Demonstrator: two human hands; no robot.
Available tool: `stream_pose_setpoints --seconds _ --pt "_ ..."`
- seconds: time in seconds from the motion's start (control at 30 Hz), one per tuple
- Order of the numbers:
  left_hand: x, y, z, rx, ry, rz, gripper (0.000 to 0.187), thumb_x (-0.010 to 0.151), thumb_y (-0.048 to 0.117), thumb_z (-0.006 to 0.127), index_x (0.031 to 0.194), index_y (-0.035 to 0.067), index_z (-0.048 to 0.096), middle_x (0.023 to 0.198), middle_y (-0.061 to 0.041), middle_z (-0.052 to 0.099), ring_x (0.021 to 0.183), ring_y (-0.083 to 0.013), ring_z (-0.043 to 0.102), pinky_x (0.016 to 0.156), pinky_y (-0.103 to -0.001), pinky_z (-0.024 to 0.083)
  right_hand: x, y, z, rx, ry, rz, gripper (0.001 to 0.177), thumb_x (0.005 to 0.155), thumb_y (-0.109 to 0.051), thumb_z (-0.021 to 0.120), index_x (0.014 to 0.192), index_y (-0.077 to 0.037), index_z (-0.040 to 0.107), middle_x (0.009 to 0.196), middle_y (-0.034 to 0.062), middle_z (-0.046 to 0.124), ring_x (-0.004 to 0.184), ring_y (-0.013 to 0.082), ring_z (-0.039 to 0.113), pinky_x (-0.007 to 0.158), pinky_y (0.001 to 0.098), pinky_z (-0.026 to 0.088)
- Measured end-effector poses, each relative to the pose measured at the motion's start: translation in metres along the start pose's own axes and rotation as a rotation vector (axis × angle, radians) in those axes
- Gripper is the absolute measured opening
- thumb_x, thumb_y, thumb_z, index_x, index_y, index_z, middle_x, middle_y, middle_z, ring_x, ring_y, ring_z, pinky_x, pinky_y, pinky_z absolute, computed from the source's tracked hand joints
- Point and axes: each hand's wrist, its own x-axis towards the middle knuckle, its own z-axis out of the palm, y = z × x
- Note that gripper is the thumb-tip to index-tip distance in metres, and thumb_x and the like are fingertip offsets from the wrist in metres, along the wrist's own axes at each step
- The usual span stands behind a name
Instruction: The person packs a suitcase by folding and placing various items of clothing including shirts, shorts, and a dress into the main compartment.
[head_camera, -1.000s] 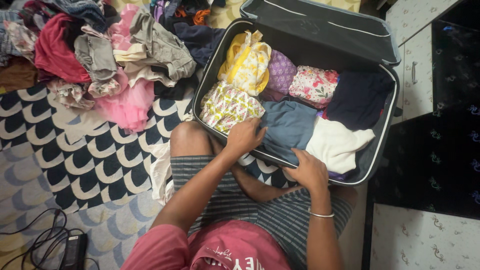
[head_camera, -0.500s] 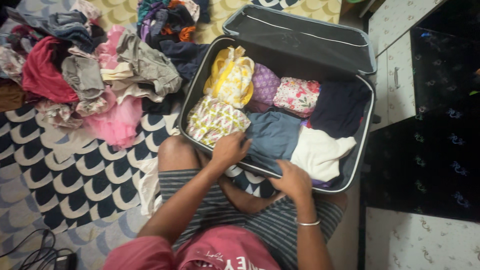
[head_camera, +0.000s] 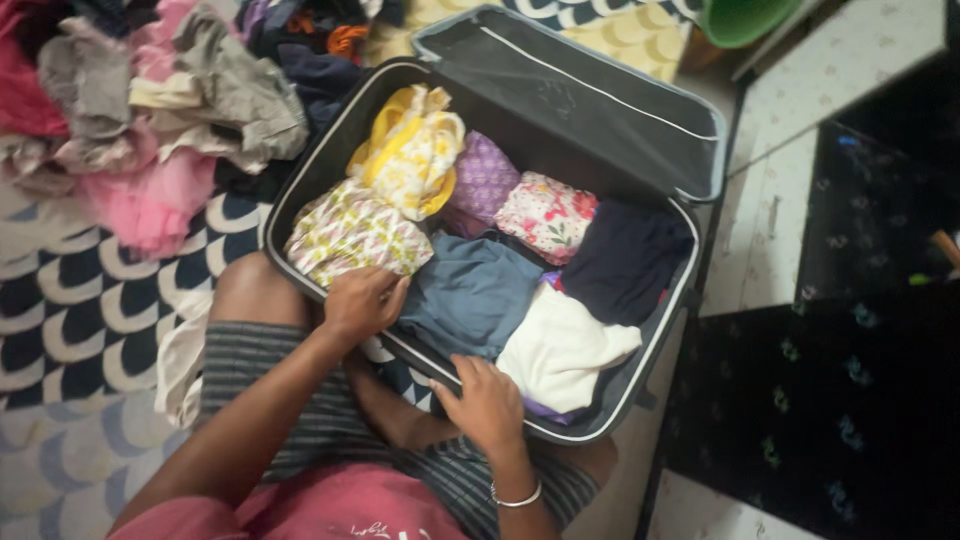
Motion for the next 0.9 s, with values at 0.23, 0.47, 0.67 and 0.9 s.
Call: stream_pose_setpoints --seconds 0.23,0.47,0.67,0.9 --pt "0.000 -0.007 0.004 -0.095 -0.071 -0.035 0.026 0.091 0.033 0.072 0.081 0.009 0.073 0.071 -0.011 0.070 0.066 -0.0332 0.069 0.061 -0.046 0.054 -0.002 -0.004 0.008 -0.051 -0.106 0.106 0.045 0.083 -0.040 0.076 0.116 -0.011 0.070 0.103 0.0130 0.073 0.093 0.0359 0.069 0.078 0.0490 0.055" --pt "-0.008 -0.017 -0.004 -0.174 -0.292 0.065 0.034 0.094 0.037 0.065 0.079 0.006 0.068 0.080 -0.017 0.070 0.073 -0.0392 0.068 0.067 -0.051 0.054 -0.008 -0.011 0.021 -0.242 -0.041 0.174 0.050 0.072 -0.038 0.079 0.114 -0.013 0.071 0.101 0.0107 0.074 0.095 0.0341 0.070 0.081 0.0484 0.055" --pt "-0.005 -0.017 -0.021 -0.278 -0.257 0.077 0.031 0.092 0.036 0.067 0.081 0.007 0.071 0.079 -0.016 0.069 0.073 -0.0377 0.069 0.067 -0.050 0.054 -0.001 -0.010 0.021 -0.310 -0.119 0.228 0.042 0.078 -0.040 0.073 0.112 -0.015 0.073 0.106 0.0094 0.075 0.099 0.0336 0.070 0.083 0.0480 0.056" --pt "0.029 -0.071 -0.040 -0.528 0.301 -0.132 0.012 0.093 0.020 0.075 0.096 0.008 0.074 0.089 -0.011 0.073 0.080 -0.0303 0.072 0.071 -0.040 0.057 -0.001 -0.009 0.024 -0.332 -0.087 0.298 0.045 0.076 -0.042 0.075 0.115 -0.020 0.073 0.106 0.0060 0.075 0.101 0.0328 0.070 0.085 0.0470 0.055"
